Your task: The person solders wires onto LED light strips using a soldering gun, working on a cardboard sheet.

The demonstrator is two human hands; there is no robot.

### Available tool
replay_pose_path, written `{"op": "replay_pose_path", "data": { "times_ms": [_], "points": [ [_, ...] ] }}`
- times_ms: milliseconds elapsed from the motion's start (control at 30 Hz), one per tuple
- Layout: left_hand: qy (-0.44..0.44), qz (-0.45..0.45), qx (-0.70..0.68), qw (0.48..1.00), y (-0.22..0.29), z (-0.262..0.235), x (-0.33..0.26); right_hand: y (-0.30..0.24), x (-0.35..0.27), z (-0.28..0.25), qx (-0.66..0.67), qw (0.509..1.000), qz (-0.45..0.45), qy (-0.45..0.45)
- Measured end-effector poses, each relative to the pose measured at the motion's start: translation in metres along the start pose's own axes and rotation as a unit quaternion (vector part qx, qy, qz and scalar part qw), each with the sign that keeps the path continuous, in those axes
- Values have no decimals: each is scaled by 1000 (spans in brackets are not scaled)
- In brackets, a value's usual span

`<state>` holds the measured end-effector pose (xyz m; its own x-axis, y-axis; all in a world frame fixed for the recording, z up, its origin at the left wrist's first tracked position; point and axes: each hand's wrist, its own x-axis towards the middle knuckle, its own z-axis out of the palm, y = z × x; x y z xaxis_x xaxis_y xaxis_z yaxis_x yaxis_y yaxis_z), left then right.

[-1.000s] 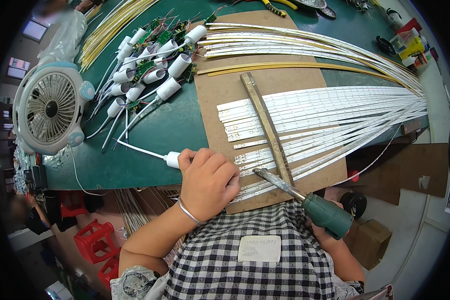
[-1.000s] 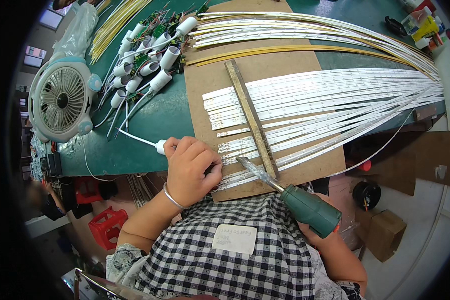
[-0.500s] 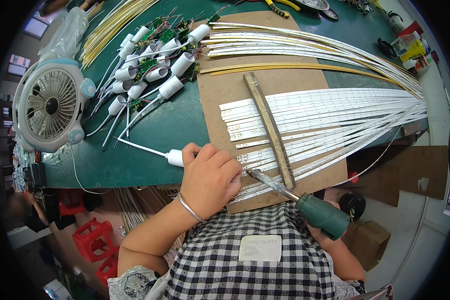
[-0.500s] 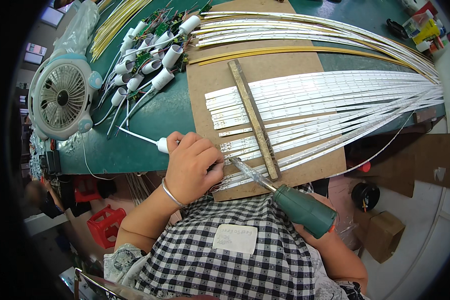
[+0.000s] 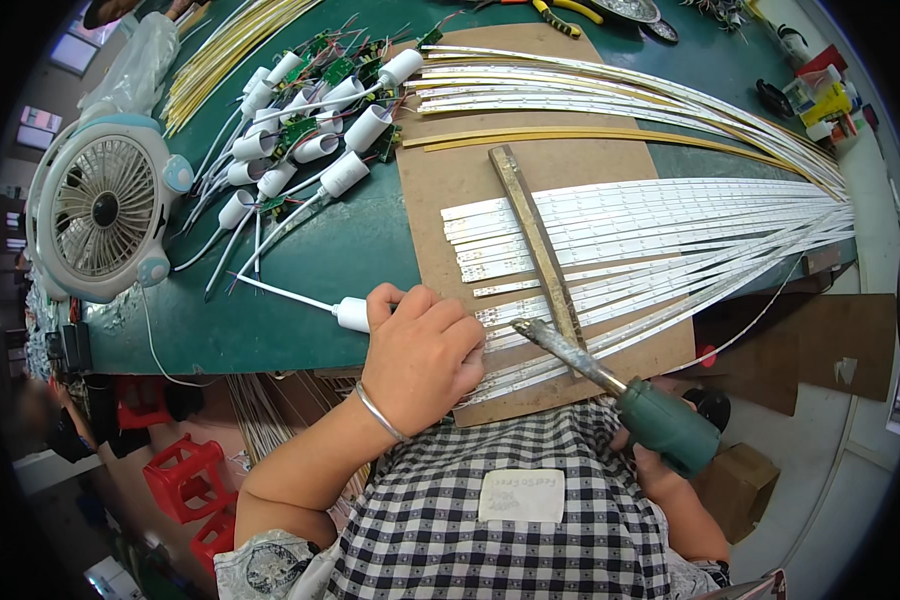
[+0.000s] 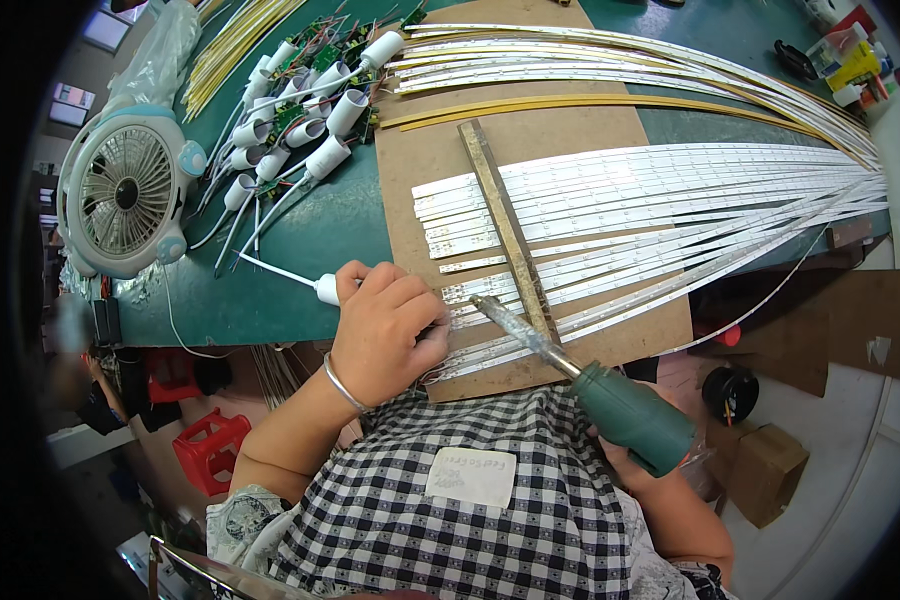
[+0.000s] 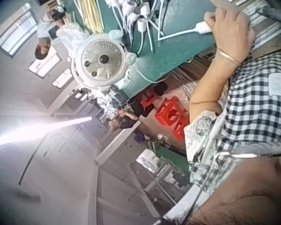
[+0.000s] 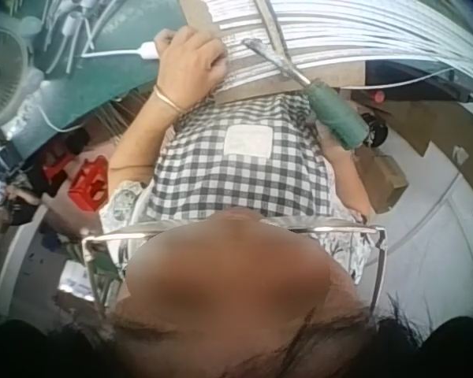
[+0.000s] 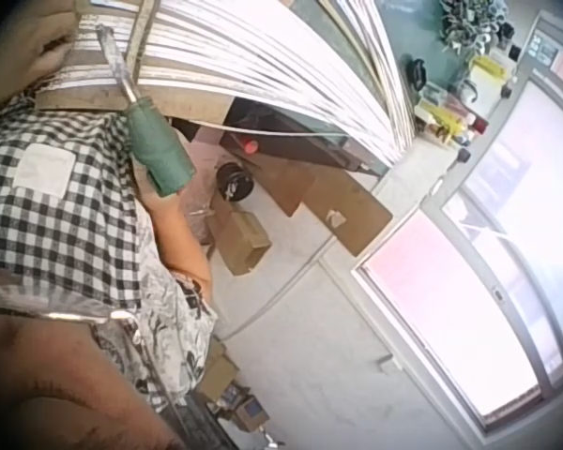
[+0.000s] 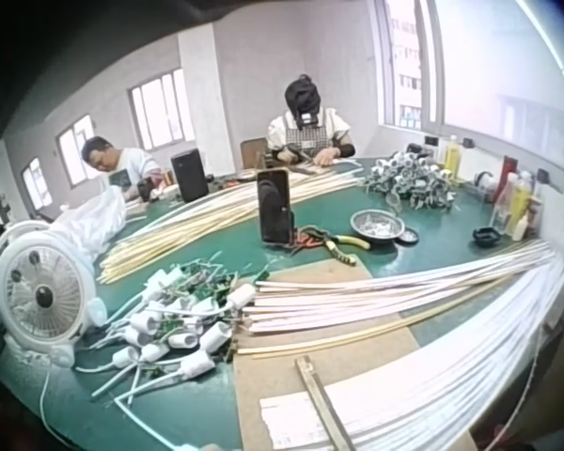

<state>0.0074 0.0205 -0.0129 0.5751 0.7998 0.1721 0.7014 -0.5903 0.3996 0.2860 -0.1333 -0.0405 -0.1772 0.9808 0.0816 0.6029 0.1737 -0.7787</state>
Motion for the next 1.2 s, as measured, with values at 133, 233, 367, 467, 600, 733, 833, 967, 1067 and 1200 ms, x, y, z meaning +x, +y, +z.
{"op": "replay_pose_path", "data": {
  "times_ms": [133,233,367,467,600,733,833,967,1067,1200],
  "points": [
    [3,2,4,1000,-1,2,1,-9,1,3,244,956,151,53],
    [8,-1,10,1000,-1,1,-1,-8,0,0,232,958,165,41],
    [17,16,8,1000,-3,4,-2,-7,3,5,189,967,166,46],
    [24,13,12,1000,-4,7,-5,-3,-3,14,212,961,155,89],
    [18,11,18,1000,-3,8,-8,-4,0,14,230,956,146,113],
    [22,18,24,999,-5,6,-6,-5,3,14,262,949,133,119],
    [-17,34,27,999,-8,-4,1,-10,11,13,290,940,122,134],
    [7,17,65,998,-34,-37,39,-9,16,10,305,936,99,143],
    [159,-96,103,977,-84,-45,87,-13,15,10,296,937,104,154],
    [64,-193,148,968,-127,-47,109,-18,14,12,301,934,105,159]
  ]
}}
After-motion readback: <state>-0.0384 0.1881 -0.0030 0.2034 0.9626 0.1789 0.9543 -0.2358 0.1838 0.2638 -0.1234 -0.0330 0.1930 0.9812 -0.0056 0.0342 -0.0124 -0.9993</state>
